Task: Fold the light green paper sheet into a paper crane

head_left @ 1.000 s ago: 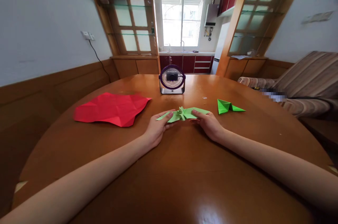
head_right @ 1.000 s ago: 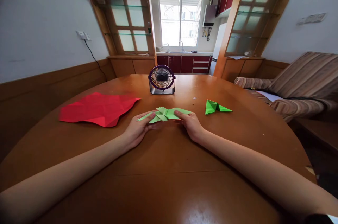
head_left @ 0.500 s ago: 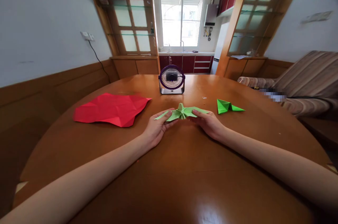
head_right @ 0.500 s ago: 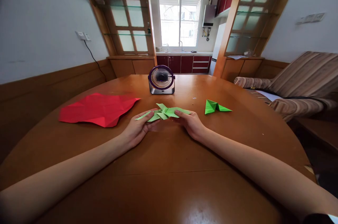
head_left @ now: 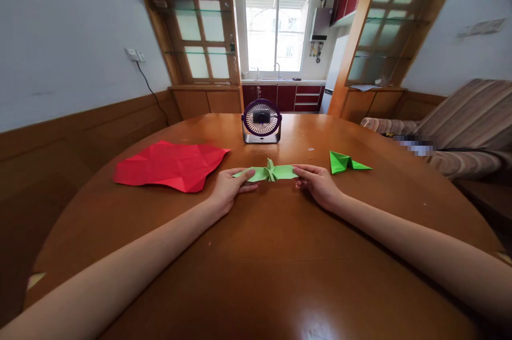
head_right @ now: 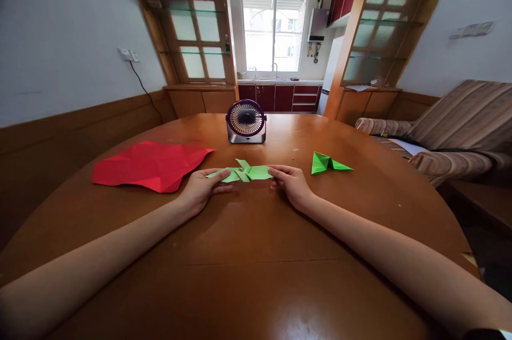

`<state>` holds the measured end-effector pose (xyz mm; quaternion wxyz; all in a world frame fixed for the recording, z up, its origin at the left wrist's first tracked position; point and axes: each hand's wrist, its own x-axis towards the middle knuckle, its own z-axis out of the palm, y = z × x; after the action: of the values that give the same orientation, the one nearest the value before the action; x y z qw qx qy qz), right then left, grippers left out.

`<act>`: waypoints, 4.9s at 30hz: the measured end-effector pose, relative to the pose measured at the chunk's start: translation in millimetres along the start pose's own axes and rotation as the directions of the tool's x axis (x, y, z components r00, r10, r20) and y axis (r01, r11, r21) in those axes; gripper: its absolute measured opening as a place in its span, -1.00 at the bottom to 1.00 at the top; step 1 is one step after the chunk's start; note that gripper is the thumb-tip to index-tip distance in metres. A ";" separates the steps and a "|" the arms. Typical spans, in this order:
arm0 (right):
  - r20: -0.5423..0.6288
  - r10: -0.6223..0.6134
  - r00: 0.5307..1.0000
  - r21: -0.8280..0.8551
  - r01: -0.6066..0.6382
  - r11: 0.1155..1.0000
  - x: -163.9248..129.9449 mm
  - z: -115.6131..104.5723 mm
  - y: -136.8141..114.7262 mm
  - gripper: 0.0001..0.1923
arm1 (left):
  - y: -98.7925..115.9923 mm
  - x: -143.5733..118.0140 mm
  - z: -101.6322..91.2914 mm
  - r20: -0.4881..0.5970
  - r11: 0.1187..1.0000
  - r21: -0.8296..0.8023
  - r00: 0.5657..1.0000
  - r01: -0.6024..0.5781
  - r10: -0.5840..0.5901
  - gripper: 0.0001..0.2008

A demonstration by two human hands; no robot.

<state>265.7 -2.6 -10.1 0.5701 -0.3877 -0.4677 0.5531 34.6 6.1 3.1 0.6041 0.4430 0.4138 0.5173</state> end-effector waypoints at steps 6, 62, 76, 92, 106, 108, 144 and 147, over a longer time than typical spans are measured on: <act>0.085 -0.005 0.996 -0.129 0.016 0.991 1.5 -5.5 -3.2 -0.58 | 10.5 7.4 -15.4 -0.016 0.998 -0.013 0.998 0.062 -0.063 -0.85; 0.225 -0.237 0.945 -0.250 0.291 0.923 22.2 0.8 -2.3 -0.74 | -6.4 4.8 1.6 0.519 0.447 0.513 0.679 -0.733 0.518 -0.33; 0.292 -0.265 0.919 -0.324 0.356 0.876 29.3 7.0 6.4 -0.71 | -7.1 5.9 4.4 0.526 0.444 0.499 0.667 -0.744 0.527 -0.49; 0.426 -0.371 0.825 -0.403 0.540 0.739 20.8 19.6 3.5 -0.75 | -6.1 1.3 3.9 0.500 0.526 0.488 0.718 -0.696 0.484 -0.67; 0.485 -0.429 0.762 -0.449 0.638 0.626 14.5 22.8 -0.2 -0.77 | 2.8 -2.4 5.8 0.547 0.400 0.440 0.593 -0.804 0.591 -0.66; 0.495 -0.423 0.759 -0.445 0.640 0.627 14.7 22.3 -0.1 -0.78 | 3.0 -2.2 4.6 0.520 0.402 0.444 0.596 -0.801 0.612 -0.70; 0.487 -0.565 0.666 -0.596 0.727 0.342 -0.6 32.5 -1.8 -0.80 | 15.7 -11.4 20.8 0.206 0.939 0.162 0.941 -0.302 0.267 -0.77; 0.503 -0.554 0.663 -0.586 0.733 0.345 1.6 30.7 -1.0 -0.82 | 20.2 -10.6 18.8 0.194 0.978 0.111 0.969 -0.176 0.153 -0.80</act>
<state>236.4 -3.4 -0.9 0.4715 -0.3059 -0.8239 0.0727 46.1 -5.0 28.0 0.5652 0.5594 0.3499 0.4951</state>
